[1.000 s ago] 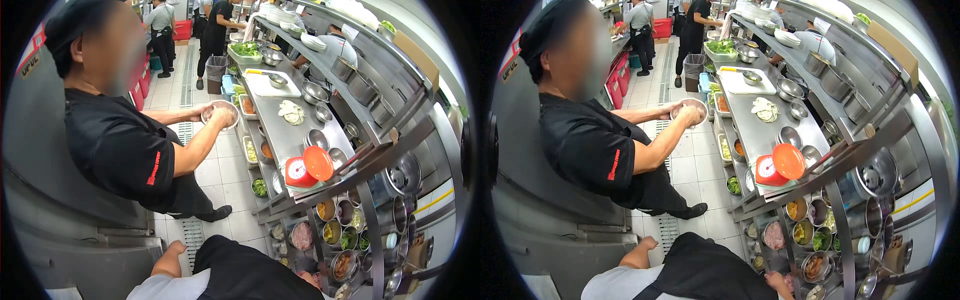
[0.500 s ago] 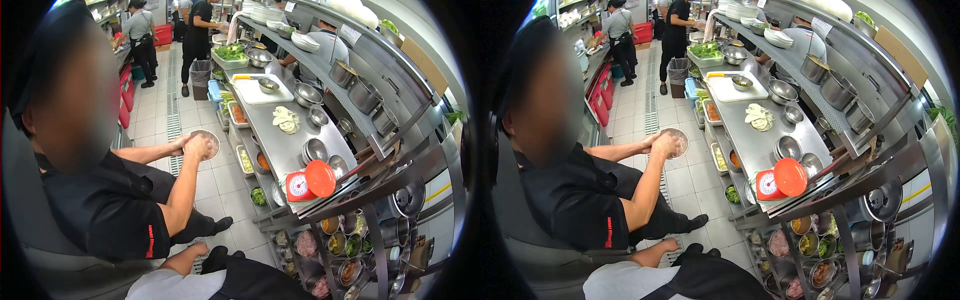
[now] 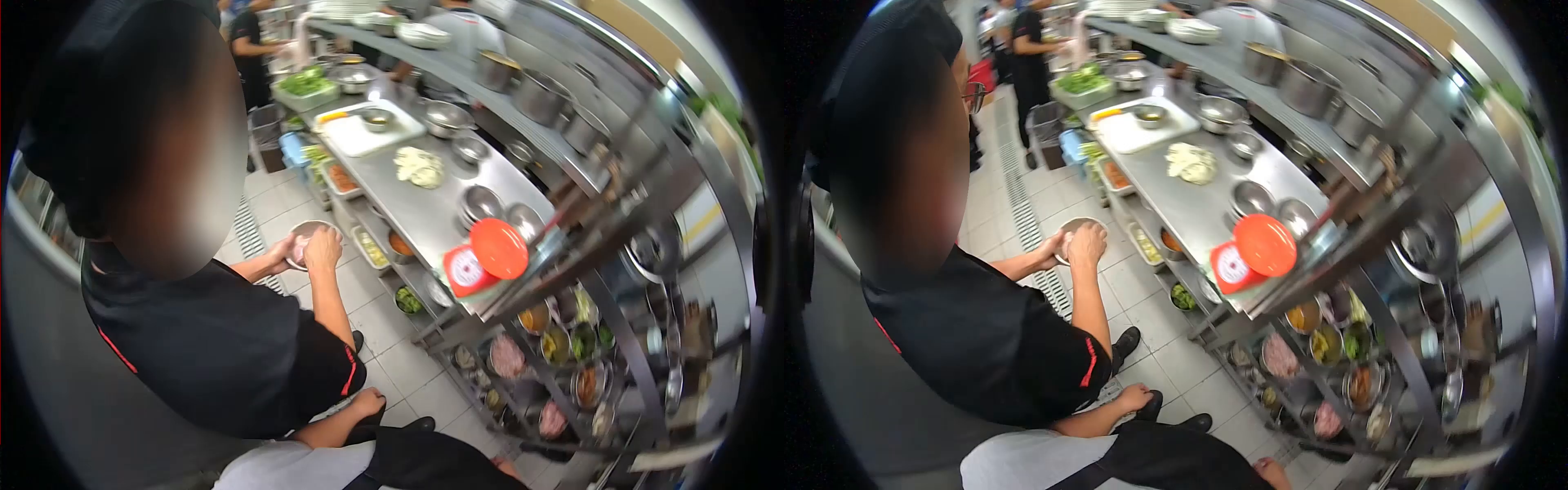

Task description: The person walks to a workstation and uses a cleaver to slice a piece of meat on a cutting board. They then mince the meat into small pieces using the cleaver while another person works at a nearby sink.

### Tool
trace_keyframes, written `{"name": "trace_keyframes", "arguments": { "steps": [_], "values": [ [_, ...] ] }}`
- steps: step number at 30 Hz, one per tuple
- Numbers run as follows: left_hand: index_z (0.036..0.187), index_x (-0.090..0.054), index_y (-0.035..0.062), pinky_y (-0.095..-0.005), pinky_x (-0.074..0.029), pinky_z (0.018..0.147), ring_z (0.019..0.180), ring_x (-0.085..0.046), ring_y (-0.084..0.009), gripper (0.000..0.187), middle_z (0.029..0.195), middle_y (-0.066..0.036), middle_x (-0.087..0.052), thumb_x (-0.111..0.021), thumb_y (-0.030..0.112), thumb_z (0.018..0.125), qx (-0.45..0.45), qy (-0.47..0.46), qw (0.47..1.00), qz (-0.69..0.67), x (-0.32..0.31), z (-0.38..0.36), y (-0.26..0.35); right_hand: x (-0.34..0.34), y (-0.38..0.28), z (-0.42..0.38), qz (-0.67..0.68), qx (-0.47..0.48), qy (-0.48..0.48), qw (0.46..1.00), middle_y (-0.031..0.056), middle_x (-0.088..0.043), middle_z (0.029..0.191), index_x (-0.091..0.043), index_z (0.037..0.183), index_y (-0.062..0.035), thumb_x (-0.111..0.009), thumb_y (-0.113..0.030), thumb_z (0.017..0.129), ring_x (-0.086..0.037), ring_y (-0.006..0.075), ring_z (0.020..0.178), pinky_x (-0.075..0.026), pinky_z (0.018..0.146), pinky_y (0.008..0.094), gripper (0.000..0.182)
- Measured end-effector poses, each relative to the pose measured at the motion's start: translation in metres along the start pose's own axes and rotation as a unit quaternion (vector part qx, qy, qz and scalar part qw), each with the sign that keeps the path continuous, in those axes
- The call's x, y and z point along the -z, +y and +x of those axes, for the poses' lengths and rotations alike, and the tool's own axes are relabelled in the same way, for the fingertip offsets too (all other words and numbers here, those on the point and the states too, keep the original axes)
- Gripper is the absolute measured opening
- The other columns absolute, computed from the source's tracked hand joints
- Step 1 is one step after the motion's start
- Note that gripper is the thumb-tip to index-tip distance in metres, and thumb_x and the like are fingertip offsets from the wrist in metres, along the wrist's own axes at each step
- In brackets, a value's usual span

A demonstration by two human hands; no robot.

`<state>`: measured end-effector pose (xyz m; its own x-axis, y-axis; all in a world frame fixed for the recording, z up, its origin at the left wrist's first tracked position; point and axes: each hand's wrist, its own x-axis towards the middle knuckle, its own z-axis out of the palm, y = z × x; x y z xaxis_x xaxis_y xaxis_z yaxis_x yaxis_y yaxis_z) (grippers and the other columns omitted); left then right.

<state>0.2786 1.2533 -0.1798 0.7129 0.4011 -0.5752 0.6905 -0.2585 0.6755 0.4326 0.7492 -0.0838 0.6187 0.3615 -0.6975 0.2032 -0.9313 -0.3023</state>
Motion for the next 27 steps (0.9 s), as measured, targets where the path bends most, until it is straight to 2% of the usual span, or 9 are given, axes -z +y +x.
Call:
{"name": "trace_keyframes", "arguments": {
  "steps": [2, 5, 7, 8, 13, 17, 20, 25, 27],
  "values": [
    [0.111, -0.071, 0.0043, -0.0418, -0.054, 0.092, 0.101, -0.069, -0.0345, 0.043, 0.104, -0.018, -0.073, -0.066, 0.038, 0.086, -0.024, -0.029, 0.999, -0.02, -0.006, 0.001, 0.032, 0.01, -0.071, -0.065, 0.155, -0.095, 0.035, 0.983, 0.0149, -0.073, 0.079, -0.07, 0.107, -0.0038, -0.066, -0.037, 0.091, -0.073, 0.0294, 0.076, -0.056, 0.073, 0.0413, 0.037],
    [0.113, -0.069, 0.0028, -0.0384, -0.055, 0.084, 0.093, -0.071, -0.0295, 0.04, 0.099, -0.016, -0.073, -0.067, 0.034, 0.088, -0.091, -0.118, 0.988, -0.049, -0.033, 0.014, 0.06, -0.066, 0.011, -0.052, 0.128, -0.098, 0.078, 0.984, 0.0164, -0.073, 0.082, -0.072, 0.098, -0.0044, -0.055, -0.039, 0.097, -0.072, 0.0294, 0.071, -0.056, 0.068, 0.0429, 0.039],
    [0.116, -0.066, 0.0007, -0.0344, -0.055, 0.075, 0.083, -0.072, -0.0223, 0.036, 0.094, -0.013, -0.073, -0.066, 0.026, 0.091, -0.072, -0.186, 0.978, -0.057, -0.032, -0.005, 0.111, -0.073, 0.009, -0.079, 0.088, -0.168, 0.095, 0.977, 0.0141, -0.073, 0.079, -0.068, 0.113, -0.0049, -0.059, -0.043, 0.093, -0.072, 0.0281, 0.071, -0.057, 0.069, 0.0418, 0.044],
    [0.119, -0.064, -0.0001, -0.0318, -0.054, 0.068, 0.079, -0.071, -0.0182, 0.033, 0.094, -0.01, -0.072, -0.065, 0.021, 0.093, -0.07, -0.213, 0.971, -0.087, -0.045, 0.004, 0.111, -0.068, -0.001, -0.098, 0.14, -0.185, 0.078, 0.97, 0.0224, -0.071, 0.108, -0.066, 0.121, -0.0044, -0.062, -0.046, 0.089, -0.067, 0.0397, 0.104, -0.053, 0.092, 0.047, 0.053],
    [0.113, -0.064, 0.0027, -0.0306, -0.051, 0.065, 0.079, -0.071, -0.0199, 0.026, 0.096, -0.008, -0.07, -0.064, 0.021, 0.094, -0.078, -0.257, 0.963, 0.004, -0.081, -0.009, 0.164, -0.143, 0.031, -0.163, 0.256, -0.269, 0.124, 0.92, 0.0214, -0.071, 0.109, -0.066, 0.119, -0.0021, -0.063, -0.043, 0.09, -0.067, 0.0388, 0.104, -0.052, 0.092, 0.0469, 0.05],
    [0.113, -0.064, 0.0008, -0.0302, -0.051, 0.064, 0.077, -0.07, -0.0194, 0.028, 0.094, -0.008, -0.07, -0.064, 0.021, 0.094, -0.087, -0.298, 0.948, 0.074, -0.154, -0.023, 0.185, -0.214, 0.08, -0.225, 0.365, -0.319, 0.177, 0.856, 0.0203, -0.073, 0.092, -0.069, 0.106, 0.0015, -0.061, -0.035, 0.089, -0.072, 0.0337, 0.08, -0.056, 0.075, 0.0465, 0.041],
    [0.113, -0.063, 0.0003, -0.0301, -0.052, 0.064, 0.078, -0.071, -0.0193, 0.029, 0.095, -0.009, -0.07, -0.065, 0.022, 0.094, -0.14, -0.347, 0.917, 0.138, -0.222, -0.067, 0.234, -0.274, 0.111, -0.265, 0.432, -0.361, 0.093, 0.821, 0.0187, -0.07, 0.071, -0.069, 0.081, 0.0045, -0.056, -0.032, 0.091, -0.069, 0.028, 0.058, -0.058, 0.063, 0.0432, 0.04],
    [0.114, -0.063, -0.0009, -0.0302, -0.052, 0.064, 0.079, -0.071, -0.0191, 0.029, 0.097, -0.011, -0.07, -0.064, 0.022, 0.095, -0.209, -0.391, 0.881, 0.165, -0.346, -0.103, 0.285, -0.327, 0.149, -0.323, 0.506, -0.416, 0.054, 0.754, 0.0154, -0.07, 0.071, -0.068, 0.08, 0.0053, -0.053, -0.037, 0.097, -0.07, 0.0244, 0.059, -0.059, 0.059, 0.0398, 0.048],
    [0.115, -0.063, -0.0023, -0.0308, -0.053, 0.065, 0.079, -0.071, -0.0195, 0.03, 0.097, -0.012, -0.07, -0.064, 0.021, 0.095, -0.238, -0.407, 0.868, 0.154, -0.38, -0.13, 0.31, -0.32, 0.173, -0.342, 0.591, -0.409, 0.057, 0.693, 0.0147, -0.071, 0.076, -0.068, 0.096, 0.0038, -0.06, -0.034, 0.093, -0.071, 0.0226, 0.062, -0.06, 0.053, 0.0368, 0.039]
  ]
}}
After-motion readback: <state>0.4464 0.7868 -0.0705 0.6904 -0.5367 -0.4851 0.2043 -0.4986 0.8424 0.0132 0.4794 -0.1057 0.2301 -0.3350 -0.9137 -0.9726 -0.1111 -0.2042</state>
